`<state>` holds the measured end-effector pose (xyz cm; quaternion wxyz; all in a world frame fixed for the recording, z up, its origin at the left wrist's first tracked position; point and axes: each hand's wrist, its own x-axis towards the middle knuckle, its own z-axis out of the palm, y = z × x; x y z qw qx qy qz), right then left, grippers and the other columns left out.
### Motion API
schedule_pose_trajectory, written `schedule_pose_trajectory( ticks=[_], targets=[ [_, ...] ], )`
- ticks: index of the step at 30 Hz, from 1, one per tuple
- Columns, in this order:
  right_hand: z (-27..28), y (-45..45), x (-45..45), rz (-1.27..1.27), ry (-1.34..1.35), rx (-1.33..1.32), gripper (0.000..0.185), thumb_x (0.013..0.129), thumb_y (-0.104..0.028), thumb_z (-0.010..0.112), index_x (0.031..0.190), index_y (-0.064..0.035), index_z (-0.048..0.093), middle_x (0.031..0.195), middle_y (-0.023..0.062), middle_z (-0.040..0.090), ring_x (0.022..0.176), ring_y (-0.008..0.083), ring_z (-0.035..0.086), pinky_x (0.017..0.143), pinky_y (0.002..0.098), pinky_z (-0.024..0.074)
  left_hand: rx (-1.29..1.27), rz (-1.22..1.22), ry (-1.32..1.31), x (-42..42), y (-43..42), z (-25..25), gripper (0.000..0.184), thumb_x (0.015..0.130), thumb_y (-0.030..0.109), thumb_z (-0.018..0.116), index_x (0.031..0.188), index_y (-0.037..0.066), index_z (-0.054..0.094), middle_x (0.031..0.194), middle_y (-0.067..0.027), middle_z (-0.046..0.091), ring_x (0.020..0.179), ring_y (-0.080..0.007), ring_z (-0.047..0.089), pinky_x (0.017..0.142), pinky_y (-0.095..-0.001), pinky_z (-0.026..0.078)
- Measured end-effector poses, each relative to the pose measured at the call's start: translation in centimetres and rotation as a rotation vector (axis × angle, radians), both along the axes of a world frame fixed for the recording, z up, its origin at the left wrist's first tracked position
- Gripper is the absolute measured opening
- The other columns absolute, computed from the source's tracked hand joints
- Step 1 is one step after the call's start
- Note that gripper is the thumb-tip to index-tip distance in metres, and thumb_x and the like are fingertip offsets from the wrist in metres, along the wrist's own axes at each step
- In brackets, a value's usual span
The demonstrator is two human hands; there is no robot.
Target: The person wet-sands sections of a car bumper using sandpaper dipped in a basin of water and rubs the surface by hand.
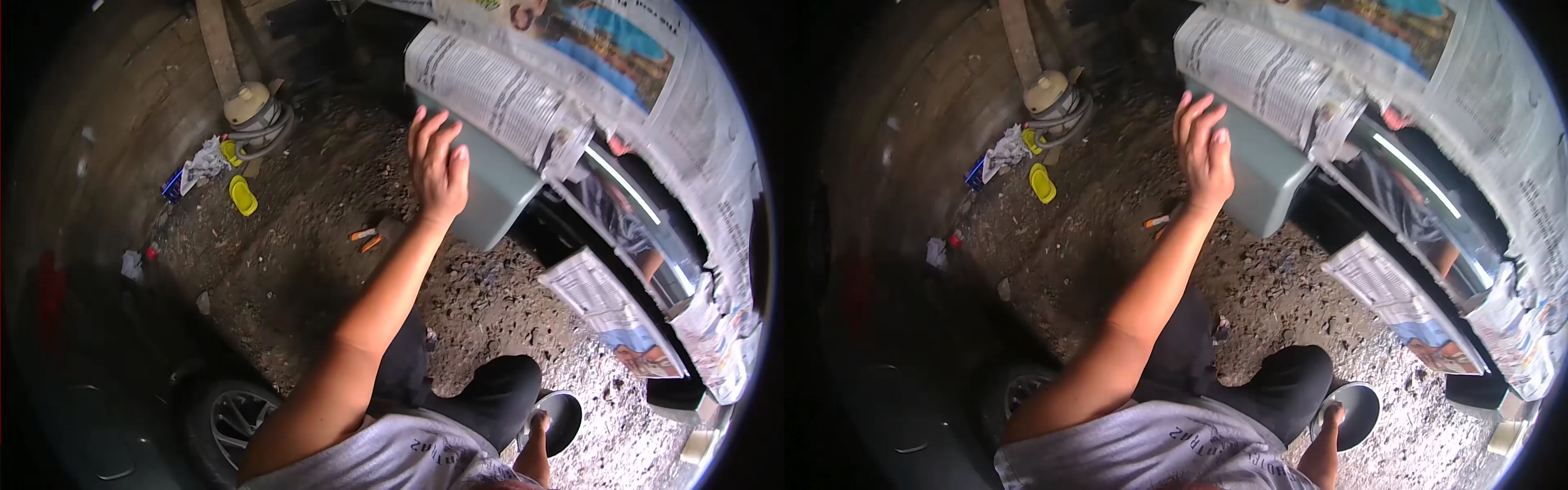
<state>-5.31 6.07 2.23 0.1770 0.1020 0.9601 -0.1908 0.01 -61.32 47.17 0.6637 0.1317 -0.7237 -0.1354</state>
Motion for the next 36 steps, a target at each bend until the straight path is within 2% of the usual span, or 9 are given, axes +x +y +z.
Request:
schedule_pose_trajectory(
  ticks=[3,11,18,19,23,25,27,31,36],
  targets=[
    [-4.9,1.2,-0.6,0.211,-0.310,0.266,0.032,0.092,-0.022,0.048,0.113,-0.0060,0.067,0.114,0.0165,0.068,0.107,0.0351,0.064,0.095,0.0443,0.0492,0.012,0.001,-0.011,0.6,0.6,-0.1,0.034,0.098,0.025,0.045,0.113,-0.001,0.062,0.128,-0.0178,0.056,0.131,-0.0415,0.042,0.112,-0.0524,0.029],
    [-8.5,4.5,1.8,-0.353,-0.333,-0.632,0.041,0.090,-0.022,0.050,0.126,-0.0057,0.061,0.122,0.0201,0.066,0.113,0.0340,0.062,0.095,0.0408,0.0496,0.005,0.030,0.042,0.1,0.1,0.1,0.031,0.093,0.025,0.051,0.109,0.002,0.065,0.124,-0.0148,0.059,0.129,-0.0379,0.045,0.111,-0.0506,0.032],
    [5.9,0.4,1.9,0.081,0.000,-0.560,0.024,0.094,-0.023,0.057,0.077,-0.0090,0.067,0.056,0.0039,0.047,0.052,0.0128,0.040,0.045,0.0329,0.0325,-0.210,0.069,-0.037,-0.4,-0.2,-0.1,0.032,0.099,0.018,0.042,0.107,-0.002,0.065,0.119,-0.0176,0.064,0.122,-0.0380,0.051,0.110,-0.0529,0.032],
    [7.9,0.7,1.0,0.128,-0.199,-0.474,0.024,0.097,-0.025,0.058,0.113,-0.0095,0.066,0.083,0.0000,0.061,0.063,0.0130,0.050,0.053,0.0310,0.0381,-0.163,0.059,-0.041,-0.5,-0.4,-0.5,0.038,0.102,0.026,0.040,0.109,-0.003,0.064,0.120,-0.0192,0.062,0.124,-0.0400,0.048,0.110,-0.0551,0.031],
    [18.3,-2.9,3.7,-0.642,0.233,-1.143,0.039,0.097,-0.033,0.061,0.125,-0.0068,0.061,0.103,0.0056,0.069,0.095,0.0236,0.064,0.085,0.0357,0.0507,-0.182,0.033,0.027,-0.5,0.4,-0.3,0.040,0.103,0.023,0.038,0.112,-0.005,0.065,0.119,-0.0202,0.062,0.123,-0.0405,0.050,0.108,-0.0530,0.034],
    [10.0,1.5,2.2,-0.383,0.300,-0.520,0.045,0.098,-0.032,0.059,0.133,-0.0033,0.056,0.124,0.0164,0.065,0.117,0.0291,0.061,0.100,0.0355,0.0470,-0.193,0.039,-0.003,-0.6,0.2,-0.5,0.040,0.104,0.022,0.037,0.113,-0.005,0.065,0.121,-0.0204,0.062,0.123,-0.0393,0.050,0.108,-0.0518,0.035],
    [12.5,1.1,0.8,-0.307,0.610,-0.558,0.050,0.100,-0.034,0.055,0.138,-0.0015,0.051,0.137,0.0221,0.057,0.128,0.0321,0.054,0.106,0.0374,0.0424,-0.245,0.068,0.001,-0.7,-0.6,-0.9,0.040,0.104,0.022,0.037,0.113,-0.005,0.065,0.121,-0.0193,0.063,0.122,-0.0381,0.052,0.108,-0.0510,0.035],
    [34.3,-3.0,-1.4,-0.018,1.018,-0.280,0.045,0.102,-0.027,0.053,0.140,-0.0035,0.049,0.140,0.0222,0.052,0.132,0.0376,0.048,0.111,0.0418,0.0373,-0.218,0.072,-0.012,-0.5,-0.1,-1.0,0.041,0.104,0.022,0.036,0.114,-0.004,0.066,0.120,-0.0175,0.065,0.121,-0.0366,0.053,0.109,-0.0494,0.035],
    [44.9,-4.8,-5.6,0.195,1.232,-0.003,0.052,0.095,-0.007,0.056,0.145,-0.0103,0.045,0.151,0.0169,0.042,0.143,0.0332,0.036,0.116,0.0404,0.0334,-0.223,0.048,0.007,-0.9,-0.3,-0.9,0.043,0.104,0.022,0.034,0.111,-0.004,0.068,0.118,-0.0164,0.066,0.120,-0.0341,0.054,0.109,-0.0472,0.036]
  ],
)
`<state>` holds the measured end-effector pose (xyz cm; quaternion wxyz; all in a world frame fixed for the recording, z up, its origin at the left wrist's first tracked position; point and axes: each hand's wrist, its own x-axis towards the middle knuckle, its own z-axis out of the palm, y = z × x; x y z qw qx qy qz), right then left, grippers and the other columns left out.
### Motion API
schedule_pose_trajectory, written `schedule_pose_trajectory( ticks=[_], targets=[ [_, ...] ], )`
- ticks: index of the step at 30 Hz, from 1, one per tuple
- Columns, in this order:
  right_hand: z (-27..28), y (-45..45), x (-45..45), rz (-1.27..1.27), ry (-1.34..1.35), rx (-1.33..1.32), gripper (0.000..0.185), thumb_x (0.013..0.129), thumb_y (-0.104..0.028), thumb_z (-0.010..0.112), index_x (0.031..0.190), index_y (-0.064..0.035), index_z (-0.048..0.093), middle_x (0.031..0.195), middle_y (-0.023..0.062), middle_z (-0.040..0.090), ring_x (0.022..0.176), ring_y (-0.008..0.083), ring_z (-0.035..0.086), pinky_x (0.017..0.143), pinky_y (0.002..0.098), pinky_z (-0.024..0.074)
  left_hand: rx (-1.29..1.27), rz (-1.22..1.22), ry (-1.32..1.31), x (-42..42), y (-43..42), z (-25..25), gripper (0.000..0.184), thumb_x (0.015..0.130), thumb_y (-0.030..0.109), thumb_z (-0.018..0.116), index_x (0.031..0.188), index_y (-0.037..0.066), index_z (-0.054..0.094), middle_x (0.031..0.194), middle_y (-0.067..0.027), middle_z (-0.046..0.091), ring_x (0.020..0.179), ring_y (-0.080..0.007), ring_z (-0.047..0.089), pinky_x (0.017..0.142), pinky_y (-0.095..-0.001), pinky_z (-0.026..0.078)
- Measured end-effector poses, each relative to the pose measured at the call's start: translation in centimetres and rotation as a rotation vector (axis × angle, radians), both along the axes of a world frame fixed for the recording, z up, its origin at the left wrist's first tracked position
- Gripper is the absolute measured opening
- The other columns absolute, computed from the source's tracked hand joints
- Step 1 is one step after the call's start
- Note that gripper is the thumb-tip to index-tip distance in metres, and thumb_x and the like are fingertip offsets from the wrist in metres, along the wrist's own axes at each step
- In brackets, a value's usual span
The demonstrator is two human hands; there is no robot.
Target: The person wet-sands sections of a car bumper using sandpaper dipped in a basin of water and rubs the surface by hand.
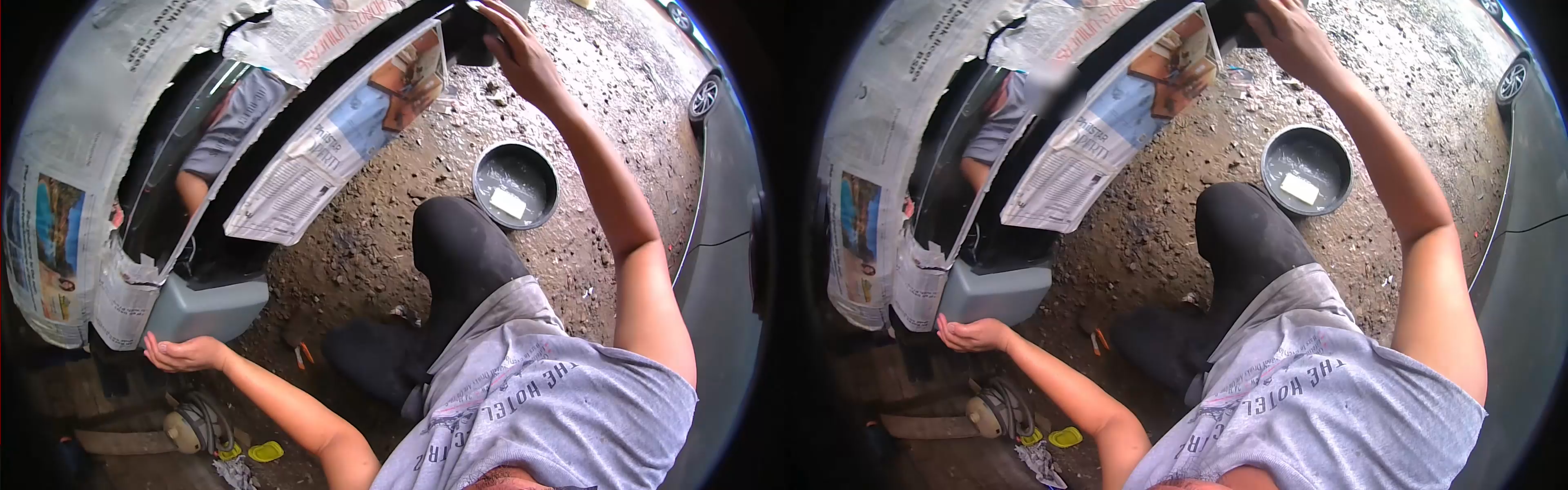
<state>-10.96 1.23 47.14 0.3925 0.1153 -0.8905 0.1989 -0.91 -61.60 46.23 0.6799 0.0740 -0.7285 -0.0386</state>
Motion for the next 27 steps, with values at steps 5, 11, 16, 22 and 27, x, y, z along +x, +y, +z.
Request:
schedule_pose_trajectory(
  ticks=[5,11,16,22,27],
  targets=[
    [-2.5,-0.1,-5.4,0.128,0.037,0.126,0.058,0.088,0.004,0.051,0.145,0.0010,0.041,0.154,0.0210,0.036,0.146,0.0359,0.031,0.118,0.0429,0.0319,-0.011,0.009,-0.032,0.3,0.0,-0.1,0.044,0.105,0.022,0.033,0.112,-0.004,0.068,0.120,-0.0167,0.066,0.121,-0.0337,0.054,0.109,-0.0465,0.036],
    [-4.4,-1.6,-6.1,0.060,0.071,-0.046,0.065,0.086,0.006,0.048,0.150,-0.0007,0.034,0.158,0.0207,0.031,0.148,0.0364,0.025,0.118,0.0426,0.0316,0.016,0.016,-0.061,0.5,0.3,0.0,0.044,0.105,0.022,0.033,0.113,-0.004,0.068,0.122,-0.0166,0.065,0.123,-0.0334,0.053,0.110,-0.0449,0.036],
    [-6.0,-3.0,-6.6,0.079,0.159,-0.042,0.064,0.090,0.003,0.051,0.151,-0.0020,0.033,0.159,0.0222,0.028,0.148,0.0377,0.026,0.116,0.0416,0.0349,0.020,0.051,-0.100,0.8,0.2,-0.2,0.045,0.106,0.022,0.032,0.114,-0.004,0.067,0.124,-0.0176,0.064,0.124,-0.0332,0.052,0.112,-0.0453,0.035],
    [-7.8,-4.3,-8.1,0.248,0.388,-0.274,0.070,0.081,0.015,0.048,0.147,-0.0078,0.043,0.154,0.0184,0.038,0.146,0.0317,0.032,0.120,0.0385,0.0278,-0.084,0.036,-0.069,0.4,-0.1,-0.5,0.049,0.108,0.023,0.026,0.117,-0.006,0.065,0.124,-0.0178,0.063,0.125,-0.0338,0.052,0.114,-0.0466,0.035],
    [-8.1,-2.9,-8.1,0.199,0.303,-0.308,0.079,0.076,0.018,0.050,0.150,-0.0075,0.040,0.157,0.0192,0.034,0.147,0.0327,0.031,0.120,0.0393,0.0270,-0.016,0.024,-0.063,0.3,0.2,-0.5,0.052,0.108,0.025,0.024,0.116,-0.007,0.064,0.122,-0.0185,0.064,0.124,-0.0339,0.052,0.115,-0.0472,0.033]
  ],
)
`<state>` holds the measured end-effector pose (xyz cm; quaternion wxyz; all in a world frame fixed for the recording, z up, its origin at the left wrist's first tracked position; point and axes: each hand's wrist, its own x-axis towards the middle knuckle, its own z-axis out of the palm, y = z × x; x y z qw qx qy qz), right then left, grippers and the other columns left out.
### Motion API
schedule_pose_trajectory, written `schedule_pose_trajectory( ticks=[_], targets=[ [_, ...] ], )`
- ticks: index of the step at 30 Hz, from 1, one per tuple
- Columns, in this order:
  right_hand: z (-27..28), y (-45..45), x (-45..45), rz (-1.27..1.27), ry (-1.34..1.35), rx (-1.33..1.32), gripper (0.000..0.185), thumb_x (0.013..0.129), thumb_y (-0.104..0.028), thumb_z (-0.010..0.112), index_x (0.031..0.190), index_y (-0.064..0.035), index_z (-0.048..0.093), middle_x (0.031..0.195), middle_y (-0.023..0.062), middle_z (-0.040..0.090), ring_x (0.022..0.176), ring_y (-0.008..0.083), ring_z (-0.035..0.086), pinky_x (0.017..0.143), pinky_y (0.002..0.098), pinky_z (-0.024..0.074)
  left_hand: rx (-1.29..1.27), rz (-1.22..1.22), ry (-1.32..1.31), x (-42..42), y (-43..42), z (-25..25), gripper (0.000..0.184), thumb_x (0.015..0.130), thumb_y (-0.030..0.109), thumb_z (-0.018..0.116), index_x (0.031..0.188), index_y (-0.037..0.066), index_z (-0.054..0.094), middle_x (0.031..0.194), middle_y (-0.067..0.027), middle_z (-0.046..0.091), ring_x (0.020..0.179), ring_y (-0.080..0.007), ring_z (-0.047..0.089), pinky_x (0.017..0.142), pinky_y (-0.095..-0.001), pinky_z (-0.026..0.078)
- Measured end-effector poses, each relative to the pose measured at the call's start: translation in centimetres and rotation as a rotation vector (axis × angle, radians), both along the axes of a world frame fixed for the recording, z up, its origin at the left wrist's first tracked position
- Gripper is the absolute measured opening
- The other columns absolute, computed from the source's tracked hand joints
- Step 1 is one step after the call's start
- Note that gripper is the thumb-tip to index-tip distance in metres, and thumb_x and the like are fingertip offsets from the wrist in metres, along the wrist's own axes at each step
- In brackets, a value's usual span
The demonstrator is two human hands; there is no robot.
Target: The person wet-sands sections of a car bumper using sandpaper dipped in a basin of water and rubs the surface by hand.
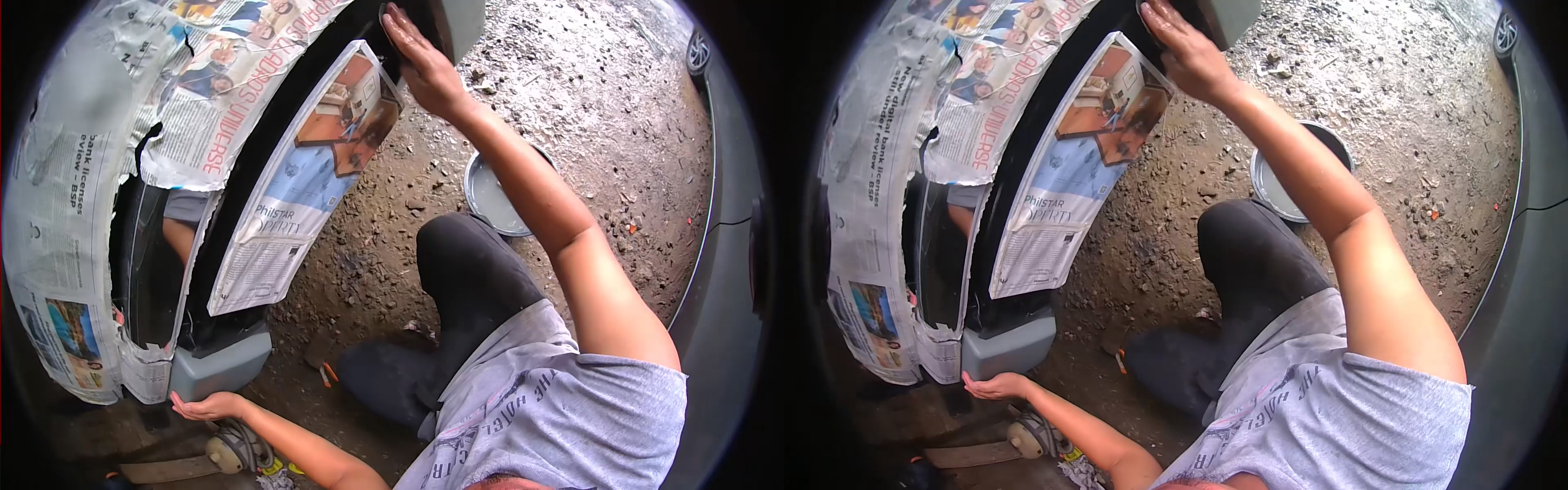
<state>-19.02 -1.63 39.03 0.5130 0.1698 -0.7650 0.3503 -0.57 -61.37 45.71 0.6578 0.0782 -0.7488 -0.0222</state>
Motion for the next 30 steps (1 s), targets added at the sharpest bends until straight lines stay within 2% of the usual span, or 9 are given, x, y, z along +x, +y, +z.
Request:
schedule_pose_trajectory(
  ticks=[6,14,16,18,19,22,23,26,30],
  targets=[
    [-0.4,1.4,-1.2,0.027,0.039,-0.024,0.073,0.077,0.012,0.051,0.148,-0.0033,0.040,0.154,0.0223,0.037,0.144,0.0384,0.033,0.119,0.0412,0.0298,-0.075,0.094,-0.023,-0.1,-0.7,-0.1,0.054,0.107,0.025,0.022,0.114,-0.007,0.065,0.121,-0.0192,0.064,0.121,-0.0342,0.052,0.114,-0.0472,0.033],
    [0.1,1.0,-0.2,0.028,0.003,0.047,0.075,0.083,0.006,0.054,0.153,-0.0083,0.034,0.160,0.0181,0.028,0.148,0.0305,0.027,0.120,0.0400,0.0276,-0.083,0.118,0.025,-0.6,0.1,0.0,0.050,0.107,0.022,0.025,0.113,-0.005,0.066,0.117,-0.0177,0.066,0.114,-0.0345,0.056,0.108,-0.0468,0.038],
    [0.2,-0.8,0.7,0.159,-0.061,-0.124,0.060,0.096,-0.012,0.050,0.153,-0.0073,0.035,0.161,0.0171,0.025,0.151,0.0296,0.020,0.121,0.0368,0.0207,-0.100,0.109,0.016,-0.5,-0.4,-0.3,0.052,0.106,0.024,0.024,0.113,-0.006,0.066,0.120,-0.0193,0.065,0.117,-0.0345,0.055,0.109,-0.0468,0.038],
    [0.1,-0.5,1.0,0.137,-0.166,0.026,0.060,0.103,-0.025,0.040,0.155,-0.0005,0.024,0.162,0.0216,0.022,0.152,0.0336,0.017,0.121,0.0408,0.0220,-0.095,0.111,0.015,-0.8,-0.4,0.0,0.053,0.106,0.025,0.024,0.113,-0.006,0.066,0.121,-0.0200,0.064,0.118,-0.0344,0.055,0.108,-0.0467,0.038],
    [0.1,0.1,0.3,0.198,-0.160,0.017,0.064,0.105,-0.036,0.032,0.156,0.0009,0.021,0.164,0.0197,0.016,0.153,0.0318,0.012,0.123,0.0419,0.0132,-0.076,0.125,0.014,-0.8,0.1,-0.1,0.053,0.106,0.025,0.024,0.113,-0.006,0.066,0.120,-0.0200,0.064,0.117,-0.0344,0.055,0.107,-0.0466,0.038],
    [1.0,1.7,-1.0,0.108,-0.139,-0.121,0.063,0.104,-0.036,0.038,0.154,0.0013,0.027,0.164,0.0185,0.014,0.153,0.0324,0.013,0.121,0.0451,0.0203,-0.107,0.136,0.015,-0.7,-0.3,-0.2,0.052,0.106,0.027,0.026,0.112,-0.006,0.066,0.118,-0.0195,0.065,0.116,-0.0340,0.056,0.104,-0.0462,0.039],
    [-0.5,0.8,-1.7,0.086,-0.036,-0.117,0.056,0.101,-0.024,0.044,0.154,-0.0061,0.033,0.162,0.0170,0.024,0.151,0.0304,0.019,0.122,0.0379,0.0185,-0.108,0.122,0.023,-0.6,-0.7,-0.1,0.053,0.106,0.027,0.026,0.111,-0.006,0.067,0.118,-0.0193,0.065,0.115,-0.0339,0.056,0.104,-0.0461,0.039],
    [-1.5,-1.7,-0.3,0.252,0.057,-0.100,0.057,0.104,-0.034,0.043,0.152,-0.0064,0.034,0.162,0.0158,0.025,0.150,0.0312,0.023,0.120,0.0407,0.0248,-0.070,0.113,0.035,-0.6,-0.1,0.0,0.053,0.106,0.028,0.026,0.110,-0.006,0.067,0.117,-0.0193,0.065,0.115,-0.0338,0.056,0.103,-0.0458,0.040],
    [-0.3,1.1,-0.4,0.026,-0.091,0.051,0.056,0.104,-0.034,0.042,0.152,-0.0058,0.036,0.161,0.0136,0.028,0.151,0.0285,0.022,0.121,0.0433,0.0227,-0.138,0.152,0.020,-0.7,-0.7,-0.2,0.054,0.107,0.028,0.026,0.110,-0.006,0.068,0.118,-0.0200,0.065,0.114,-0.0341,0.057,0.102,-0.0459,0.040]
  ],
)
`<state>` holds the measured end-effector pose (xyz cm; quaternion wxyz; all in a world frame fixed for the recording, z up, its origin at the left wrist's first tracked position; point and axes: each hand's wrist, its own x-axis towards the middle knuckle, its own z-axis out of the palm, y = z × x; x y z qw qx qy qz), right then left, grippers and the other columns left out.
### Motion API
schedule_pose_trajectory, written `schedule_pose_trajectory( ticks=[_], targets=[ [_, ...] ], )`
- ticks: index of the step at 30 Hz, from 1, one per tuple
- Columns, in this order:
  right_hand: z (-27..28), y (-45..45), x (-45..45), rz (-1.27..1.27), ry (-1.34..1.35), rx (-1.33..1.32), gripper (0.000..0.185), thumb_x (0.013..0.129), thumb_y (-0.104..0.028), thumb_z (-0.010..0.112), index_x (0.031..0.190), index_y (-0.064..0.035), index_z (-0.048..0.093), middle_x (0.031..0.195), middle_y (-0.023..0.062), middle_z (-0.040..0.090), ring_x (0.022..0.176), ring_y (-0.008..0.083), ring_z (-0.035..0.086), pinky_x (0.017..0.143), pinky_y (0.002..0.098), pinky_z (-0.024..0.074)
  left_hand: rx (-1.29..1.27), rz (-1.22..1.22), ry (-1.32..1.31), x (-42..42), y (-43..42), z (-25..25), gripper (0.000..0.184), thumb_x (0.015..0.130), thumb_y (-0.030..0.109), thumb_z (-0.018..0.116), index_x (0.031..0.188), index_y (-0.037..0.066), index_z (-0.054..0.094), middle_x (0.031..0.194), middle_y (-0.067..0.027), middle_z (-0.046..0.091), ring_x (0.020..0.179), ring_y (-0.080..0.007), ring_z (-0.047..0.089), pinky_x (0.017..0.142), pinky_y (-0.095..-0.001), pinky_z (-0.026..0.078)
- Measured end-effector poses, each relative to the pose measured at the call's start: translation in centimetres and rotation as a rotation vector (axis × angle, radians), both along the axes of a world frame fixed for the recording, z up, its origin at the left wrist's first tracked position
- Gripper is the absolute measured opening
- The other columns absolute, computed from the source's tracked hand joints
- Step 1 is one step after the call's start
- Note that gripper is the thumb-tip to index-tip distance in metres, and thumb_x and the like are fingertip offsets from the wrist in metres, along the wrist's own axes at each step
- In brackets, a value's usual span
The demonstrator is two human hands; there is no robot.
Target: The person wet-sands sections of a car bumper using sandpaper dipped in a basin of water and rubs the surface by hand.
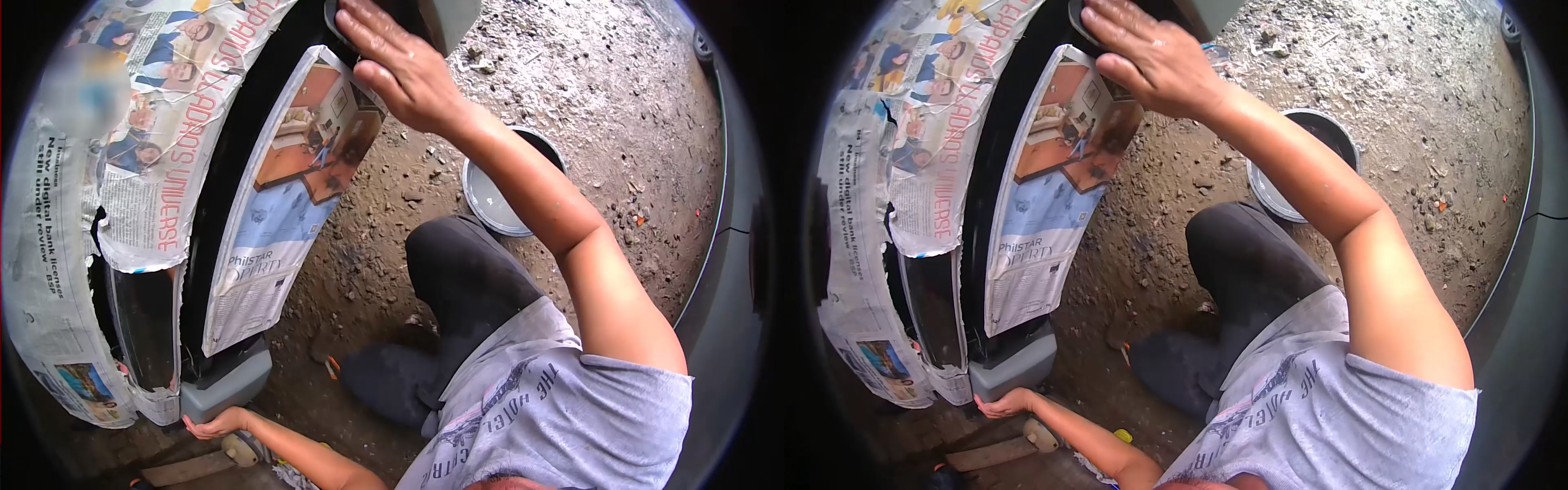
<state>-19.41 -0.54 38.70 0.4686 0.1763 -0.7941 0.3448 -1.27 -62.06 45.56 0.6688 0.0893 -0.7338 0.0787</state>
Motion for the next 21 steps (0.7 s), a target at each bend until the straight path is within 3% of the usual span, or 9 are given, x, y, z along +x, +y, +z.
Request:
schedule_pose_trajectory(
  ticks=[1,4,6,8,10,12,15,17,21],
  targets=[
    [1.2,-0.1,1.0,-0.097,-0.068,0.022,0.052,0.101,-0.031,0.048,0.148,-0.0085,0.044,0.158,0.0101,0.035,0.147,0.0249,0.031,0.120,0.0413,0.0255,0.020,-0.007,0.006,0.0,0.2,-0.1,0.054,0.107,0.028,0.026,0.110,-0.006,0.068,0.118,-0.0201,0.065,0.114,-0.0342,0.057,0.102,-0.0459,0.040],
    [4.7,1.0,2.8,-0.226,-0.261,0.314,0.059,0.101,-0.033,0.046,0.149,0.0000,0.036,0.160,0.0233,0.024,0.149,0.0361,0.022,0.117,0.0471,0.0292,0.051,-0.032,0.011,0.1,0.2,0.1,0.053,0.106,0.028,0.026,0.110,-0.005,0.068,0.118,-0.0204,0.065,0.114,-0.0344,0.057,0.102,-0.0461,0.040],
    [6.5,1.6,3.4,-0.411,-0.030,0.452,0.051,0.098,-0.022,0.054,0.144,-0.0034,0.045,0.145,0.0317,0.038,0.126,0.0422,0.048,0.105,0.0493,0.0440,0.049,-0.053,0.025,-0.2,-0.2,-0.1,0.053,0.106,0.028,0.027,0.111,-0.005,0.068,0.118,-0.0204,0.065,0.114,-0.0343,0.057,0.102,-0.0461,0.040],
    [8.3,2.2,4.2,-0.313,-0.269,0.469,0.050,0.100,-0.018,0.050,0.147,-0.0031,0.041,0.148,0.0317,0.037,0.114,0.0380,0.056,0.097,0.0463,0.0509,0.045,-0.044,0.031,-0.2,-0.2,0.0,0.052,0.106,0.027,0.027,0.111,-0.005,0.068,0.117,-0.0200,0.065,0.113,-0.0343,0.058,0.101,-0.0461,0.041],
    [8.3,3.0,3.8,-0.269,-0.287,0.567,0.051,0.101,-0.016,0.046,0.149,-0.0031,0.037,0.150,0.0305,0.035,0.115,0.0371,0.057,0.094,0.0442,0.0532,0.009,0.002,0.020,-0.1,-0.4,-0.1,0.051,0.106,0.025,0.027,0.111,-0.005,0.068,0.117,-0.0195,0.066,0.112,-0.0341,0.058,0.101,-0.0460,0.042],
    [9.8,3.7,4.8,-0.163,-0.573,0.538,0.053,0.102,-0.015,0.041,0.152,-0.0035,0.031,0.156,0.0267,0.029,0.128,0.0379,0.051,0.104,0.0433,0.0486,-0.018,0.013,0.013,0.0,-0.5,0.0,0.048,0.107,0.023,0.027,0.113,-0.004,0.067,0.116,-0.0183,0.066,0.110,-0.0338,0.060,0.100,-0.0457,0.043],
    [11.1,5.2,4.8,-0.109,-0.644,0.569,0.056,0.099,-0.018,0.043,0.152,-0.0039,0.032,0.159,0.0224,0.026,0.139,0.0370,0.041,0.116,0.0427,0.0355,-0.026,0.014,0.017,0.0,-0.6,-0.1,0.048,0.107,0.022,0.028,0.113,-0.004,0.068,0.117,-0.0182,0.066,0.110,-0.0336,0.060,0.100,-0.0457,0.043],
    [13.9,5.0,5.3,-0.068,-0.809,0.542,0.061,0.095,-0.022,0.050,0.150,-0.0019,0.034,0.156,0.0223,0.033,0.136,0.0365,0.045,0.111,0.0412,0.0422,-0.077,0.036,0.010,0.0,-1.3,-0.2,0.049,0.106,0.023,0.028,0.112,-0.004,0.068,0.117,-0.0184,0.066,0.112,-0.0334,0.059,0.100,-0.0456,0.043],
    [12.8,6.0,3.5,-0.057,-0.640,0.560,0.071,0.084,-0.018,0.063,0.147,0.0022,0.037,0.152,0.0234,0.039,0.129,0.0370,0.052,0.103,0.0419,0.0481,-0.035,-0.005,0.031,-0.2,-1.2,-0.2,0.050,0.105,0.024,0.028,0.111,-0.004,0.069,0.117,-0.0185,0.066,0.113,-0.0329,0.059,0.101,-0.0455,0.042]
  ],
)
